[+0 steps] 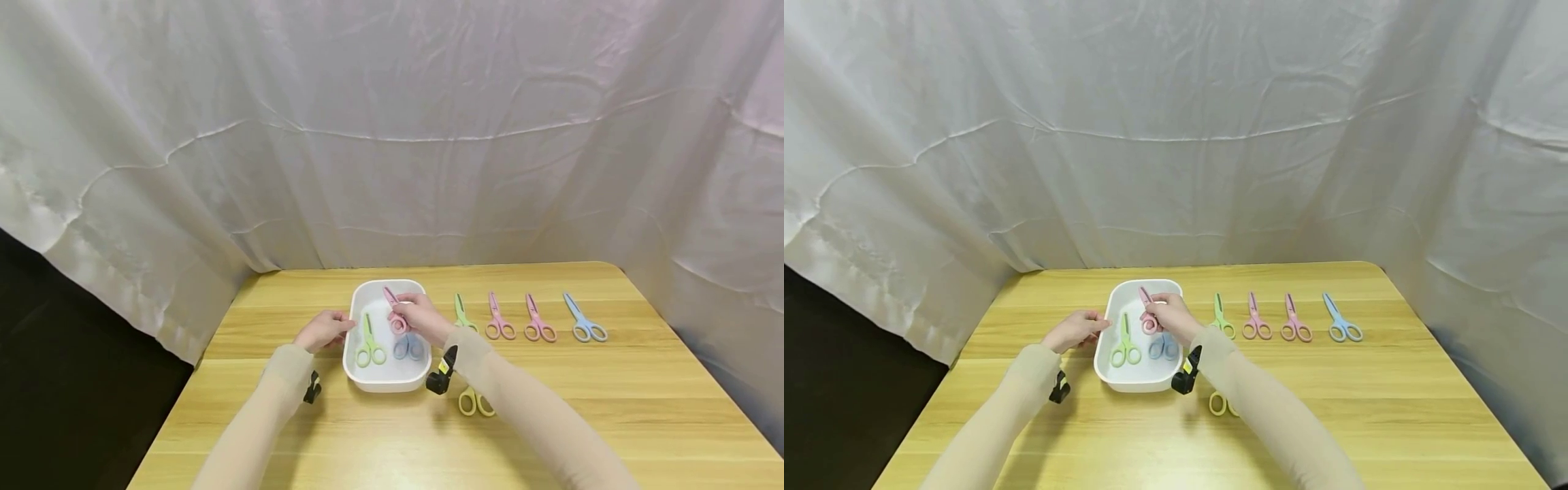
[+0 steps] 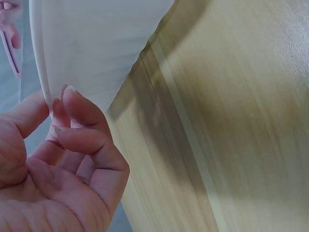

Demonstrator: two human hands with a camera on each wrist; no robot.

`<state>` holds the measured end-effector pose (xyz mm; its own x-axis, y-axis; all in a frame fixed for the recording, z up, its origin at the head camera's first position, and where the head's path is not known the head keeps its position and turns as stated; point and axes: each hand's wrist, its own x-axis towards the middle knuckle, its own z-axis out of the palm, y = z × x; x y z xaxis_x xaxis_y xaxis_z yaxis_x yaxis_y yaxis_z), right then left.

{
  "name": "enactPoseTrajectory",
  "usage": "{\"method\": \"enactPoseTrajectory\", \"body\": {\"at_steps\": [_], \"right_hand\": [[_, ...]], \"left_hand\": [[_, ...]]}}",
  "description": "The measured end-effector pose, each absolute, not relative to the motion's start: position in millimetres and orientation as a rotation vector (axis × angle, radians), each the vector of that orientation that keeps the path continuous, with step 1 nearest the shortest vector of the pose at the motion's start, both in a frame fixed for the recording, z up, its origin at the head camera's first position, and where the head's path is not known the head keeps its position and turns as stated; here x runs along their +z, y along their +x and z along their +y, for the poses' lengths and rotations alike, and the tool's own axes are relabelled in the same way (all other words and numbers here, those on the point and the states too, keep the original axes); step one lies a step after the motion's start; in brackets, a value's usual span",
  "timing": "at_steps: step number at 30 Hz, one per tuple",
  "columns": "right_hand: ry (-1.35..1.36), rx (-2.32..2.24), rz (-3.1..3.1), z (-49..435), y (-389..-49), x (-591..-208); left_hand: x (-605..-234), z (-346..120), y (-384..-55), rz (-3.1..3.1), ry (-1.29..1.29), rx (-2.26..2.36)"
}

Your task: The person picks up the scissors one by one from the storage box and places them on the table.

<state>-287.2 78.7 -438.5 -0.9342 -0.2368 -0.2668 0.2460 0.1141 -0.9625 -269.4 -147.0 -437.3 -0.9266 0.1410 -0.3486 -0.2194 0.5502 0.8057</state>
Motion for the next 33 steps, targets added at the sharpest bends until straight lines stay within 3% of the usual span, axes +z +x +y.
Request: {"method": "enactPoseTrajectory", "body": {"at_steps": [33], "right_hand": [[0.042,-2.162,1.759,135.0,-263.2,-444.8]], "left_hand": [[-441.8,-150.5,-271.0,2.391,-0.043,1.364]]}}
